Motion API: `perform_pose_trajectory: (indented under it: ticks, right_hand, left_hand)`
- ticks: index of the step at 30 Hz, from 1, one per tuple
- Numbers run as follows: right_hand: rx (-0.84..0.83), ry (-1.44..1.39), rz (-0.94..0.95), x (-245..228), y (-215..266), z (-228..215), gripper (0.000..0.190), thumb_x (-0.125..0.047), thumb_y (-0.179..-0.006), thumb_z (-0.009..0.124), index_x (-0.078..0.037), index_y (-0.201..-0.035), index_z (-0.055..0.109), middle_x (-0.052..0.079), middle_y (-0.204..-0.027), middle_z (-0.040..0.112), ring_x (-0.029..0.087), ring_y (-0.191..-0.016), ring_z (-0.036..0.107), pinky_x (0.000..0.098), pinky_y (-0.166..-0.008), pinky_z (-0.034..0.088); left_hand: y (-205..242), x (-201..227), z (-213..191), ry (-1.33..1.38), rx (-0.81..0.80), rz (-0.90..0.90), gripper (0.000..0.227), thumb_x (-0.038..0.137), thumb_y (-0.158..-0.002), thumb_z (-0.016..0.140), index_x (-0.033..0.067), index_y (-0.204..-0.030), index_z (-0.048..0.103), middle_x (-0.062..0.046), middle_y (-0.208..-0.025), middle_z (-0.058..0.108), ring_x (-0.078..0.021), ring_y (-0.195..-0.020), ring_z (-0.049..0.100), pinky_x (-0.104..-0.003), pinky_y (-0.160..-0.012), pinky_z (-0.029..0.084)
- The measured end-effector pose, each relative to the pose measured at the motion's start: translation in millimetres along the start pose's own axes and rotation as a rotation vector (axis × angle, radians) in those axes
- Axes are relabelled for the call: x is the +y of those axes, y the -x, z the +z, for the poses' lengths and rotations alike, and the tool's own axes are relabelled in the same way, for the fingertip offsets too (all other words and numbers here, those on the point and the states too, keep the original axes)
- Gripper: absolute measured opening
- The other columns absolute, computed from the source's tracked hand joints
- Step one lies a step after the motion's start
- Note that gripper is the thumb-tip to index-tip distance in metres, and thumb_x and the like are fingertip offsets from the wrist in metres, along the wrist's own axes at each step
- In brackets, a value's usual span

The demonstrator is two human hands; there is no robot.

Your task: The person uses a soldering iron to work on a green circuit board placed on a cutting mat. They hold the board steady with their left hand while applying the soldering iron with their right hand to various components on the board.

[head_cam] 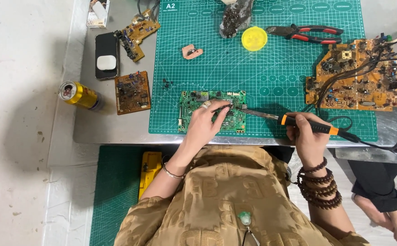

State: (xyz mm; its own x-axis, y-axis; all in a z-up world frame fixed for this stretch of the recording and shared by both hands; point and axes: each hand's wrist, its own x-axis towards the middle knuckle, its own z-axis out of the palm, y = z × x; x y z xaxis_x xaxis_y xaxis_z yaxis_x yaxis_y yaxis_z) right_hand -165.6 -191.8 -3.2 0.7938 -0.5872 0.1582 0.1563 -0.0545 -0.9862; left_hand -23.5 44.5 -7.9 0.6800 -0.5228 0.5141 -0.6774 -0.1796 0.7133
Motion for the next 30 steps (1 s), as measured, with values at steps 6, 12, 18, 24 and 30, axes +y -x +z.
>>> perform_pose_trajectory:
  ticks: [6, 12, 18, 24, 30]
  right_hand:
    - [0.026, -0.032, 0.011, 1, 2, -1, 0.021, -0.003, -0.100, 0.051, 0.012, -0.100, 0.066, 0.018, -0.057, 0.051, 0.016, -0.045, 0.047, 0.0283, -0.041, 0.039]
    - [0.021, -0.002, -0.020, 4, 0, 1, 0.020, -0.002, -0.099, 0.052, 0.012, -0.099, 0.066, 0.019, -0.058, 0.051, 0.018, -0.044, 0.047, 0.0301, -0.039, 0.038]
    - [0.022, 0.022, 0.065, 1, 2, -2, 0.025, -0.014, -0.103, 0.051, 0.003, -0.091, 0.065, 0.013, -0.069, 0.059, 0.017, -0.046, 0.052, 0.0225, -0.037, 0.037]
    - [0.017, 0.040, 0.094, -3, 1, 0, 0.025, -0.015, -0.103, 0.053, 0.003, -0.091, 0.066, 0.013, -0.069, 0.059, 0.018, -0.047, 0.052, 0.0240, -0.040, 0.039]
    - [0.014, 0.005, 0.106, -4, 0, -1, 0.027, -0.020, -0.104, 0.054, 0.001, -0.093, 0.066, 0.012, -0.070, 0.059, 0.017, -0.047, 0.054, 0.0230, -0.039, 0.040]
  left_hand:
    - [1, 3, -1, 0.011, -0.018, -0.019, 0.016, 0.014, -0.098, 0.060, 0.0091, -0.109, 0.070, -0.012, -0.093, 0.073, -0.0325, -0.087, 0.072, -0.040, -0.079, 0.058]
    - [2, -3, 2, -0.010, -0.008, -0.003, 0.016, 0.015, -0.098, 0.060, 0.0099, -0.110, 0.070, -0.012, -0.093, 0.073, -0.0331, -0.088, 0.072, -0.040, -0.078, 0.058]
    - [-3, 8, -3, -0.067, -0.139, -0.104, 0.027, 0.024, -0.103, 0.052, 0.0076, -0.121, 0.063, -0.003, -0.079, 0.073, -0.0047, -0.034, 0.032, -0.020, -0.046, 0.043]
    - [-2, 5, -3, -0.072, -0.123, -0.076, 0.025, 0.023, -0.103, 0.053, 0.0085, -0.122, 0.062, -0.002, -0.074, 0.072, -0.0055, -0.034, 0.033, -0.022, -0.052, 0.047]
    - [-2, 3, -2, -0.078, -0.139, -0.080, 0.025, 0.021, -0.103, 0.054, 0.0075, -0.122, 0.062, -0.005, -0.089, 0.076, -0.0047, -0.034, 0.036, -0.021, -0.045, 0.045]
